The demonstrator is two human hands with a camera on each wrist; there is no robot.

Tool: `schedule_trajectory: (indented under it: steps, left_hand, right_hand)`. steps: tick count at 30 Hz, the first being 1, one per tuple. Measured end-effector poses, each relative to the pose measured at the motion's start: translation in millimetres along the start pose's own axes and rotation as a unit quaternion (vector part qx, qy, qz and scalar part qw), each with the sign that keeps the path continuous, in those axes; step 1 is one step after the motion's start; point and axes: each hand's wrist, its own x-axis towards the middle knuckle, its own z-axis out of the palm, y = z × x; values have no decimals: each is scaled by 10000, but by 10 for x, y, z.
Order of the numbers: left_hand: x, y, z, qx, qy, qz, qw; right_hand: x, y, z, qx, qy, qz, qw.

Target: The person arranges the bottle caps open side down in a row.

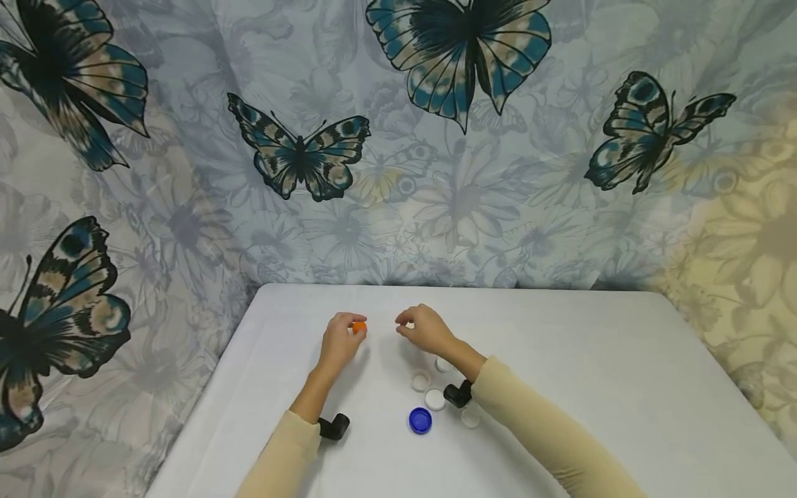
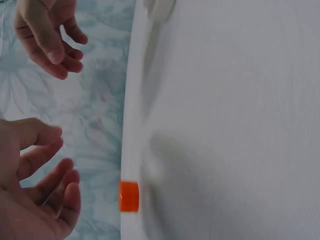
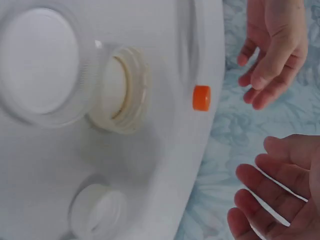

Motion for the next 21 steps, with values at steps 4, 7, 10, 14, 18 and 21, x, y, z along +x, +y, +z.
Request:
schedule_trajectory:
  steps: [4,7,10,14,18,21]
  left_hand:
    - [-124,138,17,-145,-640,276,9975]
    - [-220,206,62,-190,-1049,453,9933]
    - [-320,246,140,-203,-1403,601,9881]
    - [-449,289,248,-224,-1865,653,9800]
    - [-540,306,336,-184,-2126,621,9750]
    - [-581,302,399,-102,-2199,675,9731]
  right_hand:
    - [-226,48,-93,7,59,52,10000]
    - [-391,71,-113,34,-37,139,9999]
    - [-555,106,-84,-71,-107,239,9996]
    - [-755,138,-9,-347,-152,314,9988]
    - [-898,121,67,-682,-116,218,9974]
    - [-960,109,131,-870,-100,159,9960]
